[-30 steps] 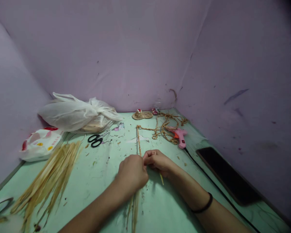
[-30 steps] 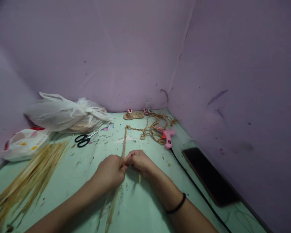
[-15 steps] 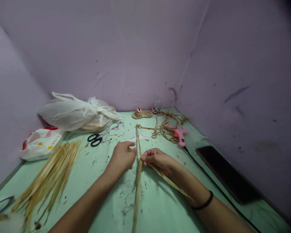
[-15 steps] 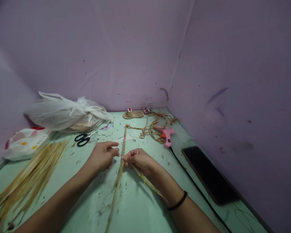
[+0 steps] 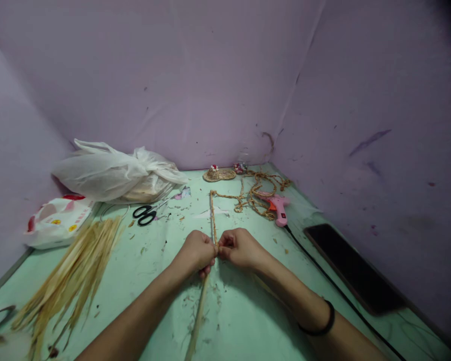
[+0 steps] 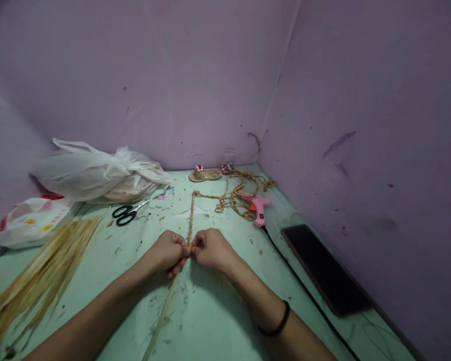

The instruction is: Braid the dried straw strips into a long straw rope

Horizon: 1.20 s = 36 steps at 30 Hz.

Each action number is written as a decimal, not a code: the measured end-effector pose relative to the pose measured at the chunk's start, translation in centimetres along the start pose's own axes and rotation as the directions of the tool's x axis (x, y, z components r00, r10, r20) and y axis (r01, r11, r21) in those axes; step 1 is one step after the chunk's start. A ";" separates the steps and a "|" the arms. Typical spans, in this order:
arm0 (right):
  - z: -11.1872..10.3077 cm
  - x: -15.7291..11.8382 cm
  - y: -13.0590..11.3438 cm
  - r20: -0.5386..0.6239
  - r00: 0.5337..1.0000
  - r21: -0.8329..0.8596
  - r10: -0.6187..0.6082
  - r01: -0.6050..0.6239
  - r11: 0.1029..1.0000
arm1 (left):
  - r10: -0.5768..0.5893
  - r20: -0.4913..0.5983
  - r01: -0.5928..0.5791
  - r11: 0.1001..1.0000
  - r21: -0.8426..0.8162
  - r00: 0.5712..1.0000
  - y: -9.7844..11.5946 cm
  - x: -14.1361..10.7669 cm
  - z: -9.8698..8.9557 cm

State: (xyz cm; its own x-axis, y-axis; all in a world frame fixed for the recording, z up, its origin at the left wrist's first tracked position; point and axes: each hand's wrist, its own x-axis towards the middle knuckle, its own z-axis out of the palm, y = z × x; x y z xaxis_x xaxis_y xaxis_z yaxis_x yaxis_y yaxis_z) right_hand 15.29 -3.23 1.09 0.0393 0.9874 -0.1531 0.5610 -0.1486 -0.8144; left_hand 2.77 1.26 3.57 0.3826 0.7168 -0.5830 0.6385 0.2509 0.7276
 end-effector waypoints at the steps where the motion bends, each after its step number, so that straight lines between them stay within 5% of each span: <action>1: -0.1 -0.2 -0.2 -0.017 1.000 -0.087 -0.015 0.014 0.996 | 0.018 -0.016 -0.018 1.000 0.021 1.000 -0.1 0.1 0.0; 5: -0.9 -1.3 -1.9 -0.087 0.996 -0.304 0.005 -0.031 0.952 | 0.102 -0.044 -0.101 0.995 0.028 0.994 -0.4 0.0 0.3; 9: -1.3 -2.8 -4.0 -0.167 0.985 -0.506 0.045 -0.124 0.854 | 0.057 -0.030 -0.059 0.994 -0.088 0.998 -0.1 -0.5 0.5; 13: -0.3 -3.8 -5.6 -0.104 0.995 -0.633 0.005 -0.070 0.771 | 0.026 0.031 -0.021 0.987 -0.160 0.999 0.1 -0.5 0.2; 18: 0.7 -4.4 -6.1 -0.019 0.999 -0.641 -0.038 0.017 0.768 | 0.138 0.089 -0.120 0.975 -0.188 0.986 -0.2 0.1 -0.7; 22: -1.7 -3.7 -5.0 0.013 1.000 -0.462 -0.015 0.019 0.887 | 0.182 0.175 -0.148 0.970 -0.192 0.968 -0.3 0.4 -1.4; 26: -3.2 -2.2 -3.4 -0.173 0.977 0.012 0.128 -0.128 0.992 | 0.215 0.224 -0.168 0.963 -0.213 0.951 -0.5 0.6 -1.7; 30: -1.7 -1.7 -3.3 0.184 0.939 0.471 0.292 -0.345 0.812 | 0.222 0.210 -0.175 0.960 -0.218 0.952 -0.3 0.3 -1.8; 32: -1.0 -1.8 -3.5 0.237 0.925 0.540 0.295 -0.379 0.751 | 0.220 0.202 -0.181 0.964 -0.197 0.954 -0.2 0.2 -1.7; 36: -0.4 -1.4 -2.8 0.129 0.946 0.428 0.299 -0.325 0.843 | 0.237 0.200 -0.211 0.967 -0.146 0.951 -0.1 0.2 -1.5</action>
State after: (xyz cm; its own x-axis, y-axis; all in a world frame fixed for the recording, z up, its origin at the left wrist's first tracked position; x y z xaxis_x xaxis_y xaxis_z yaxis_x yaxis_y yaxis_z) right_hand 14.00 -4.20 3.79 0.0982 0.8825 -0.4600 0.1061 -0.4689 -0.8769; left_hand 1.75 2.37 3.92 0.6491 0.6104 -0.4539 0.4393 0.1864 0.8788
